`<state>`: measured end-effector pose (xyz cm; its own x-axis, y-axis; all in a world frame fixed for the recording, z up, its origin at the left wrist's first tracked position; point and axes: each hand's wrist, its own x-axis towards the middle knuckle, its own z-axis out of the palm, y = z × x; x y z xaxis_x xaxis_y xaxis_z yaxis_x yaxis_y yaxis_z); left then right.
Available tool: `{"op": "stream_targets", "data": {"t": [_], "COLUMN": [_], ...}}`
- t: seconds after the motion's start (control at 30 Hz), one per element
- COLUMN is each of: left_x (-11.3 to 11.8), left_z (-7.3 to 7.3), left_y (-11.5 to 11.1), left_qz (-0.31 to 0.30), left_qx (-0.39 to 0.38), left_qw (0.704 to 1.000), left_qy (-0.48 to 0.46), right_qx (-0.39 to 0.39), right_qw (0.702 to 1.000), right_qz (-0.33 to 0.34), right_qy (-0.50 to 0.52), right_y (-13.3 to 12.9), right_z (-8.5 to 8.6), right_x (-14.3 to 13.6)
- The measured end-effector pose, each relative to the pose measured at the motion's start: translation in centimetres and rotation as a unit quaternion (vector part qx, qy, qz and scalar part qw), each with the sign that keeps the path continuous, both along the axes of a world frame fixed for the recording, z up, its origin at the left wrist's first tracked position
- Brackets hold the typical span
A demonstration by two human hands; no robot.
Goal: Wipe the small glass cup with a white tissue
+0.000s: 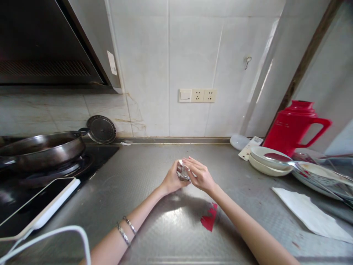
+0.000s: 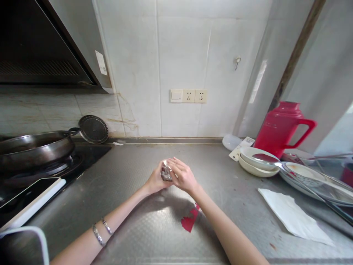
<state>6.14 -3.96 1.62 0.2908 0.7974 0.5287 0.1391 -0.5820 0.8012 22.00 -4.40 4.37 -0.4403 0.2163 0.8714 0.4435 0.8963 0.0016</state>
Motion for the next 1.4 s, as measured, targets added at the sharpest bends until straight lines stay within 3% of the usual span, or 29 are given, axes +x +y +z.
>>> {"op": "stream_targets", "data": {"t": [0.17, 0.27, 0.37, 0.43, 0.63, 0.9, 1.13, 1.4], "left_x": [-0.1, -0.1, 0.0, 0.0, 0.3, 0.1, 0.2, 0.2], "left_z": [0.1, 0.0, 0.0, 0.1, 0.5, 0.6, 0.9, 0.9], "left_y": [0.3, 0.2, 0.0, 0.0, 0.1, -0.2, -0.2, -0.3], "left_qz": [-0.002, -0.005, 0.006, 0.0, -0.041, -0.065, -0.035, -0.058], "left_qx": [0.026, -0.013, -0.052, -0.07, -0.095, -0.149, -0.139, -0.124], "left_qw": [1.0, 1.0, 0.998, 0.996, 0.986, 0.977, 0.981, 0.983], "left_qy": [-0.014, -0.018, -0.027, -0.049, -0.135, -0.141, -0.128, -0.12], "right_qx": [-0.005, -0.099, -0.223, -0.261, -0.183, -0.243, -0.147, -0.214], "right_qw": [0.998, 0.992, 0.955, 0.938, 0.965, 0.94, 0.977, 0.951], "right_qz": [0.054, 0.025, -0.026, -0.03, 0.035, 0.0, 0.058, -0.011], "right_qy": [-0.028, 0.075, 0.194, 0.226, 0.185, 0.24, 0.141, 0.222], "right_y": [-0.8, -0.3, 0.2, 0.2, -0.7, 0.0, -0.4, -0.1], "right_z": [0.0, -0.2, -0.5, -0.5, -0.6, -1.1, -0.6, -0.8], "right_x": [-0.8, -0.7, -0.6, -0.7, -1.2, -1.4, -1.0, -0.9]}}
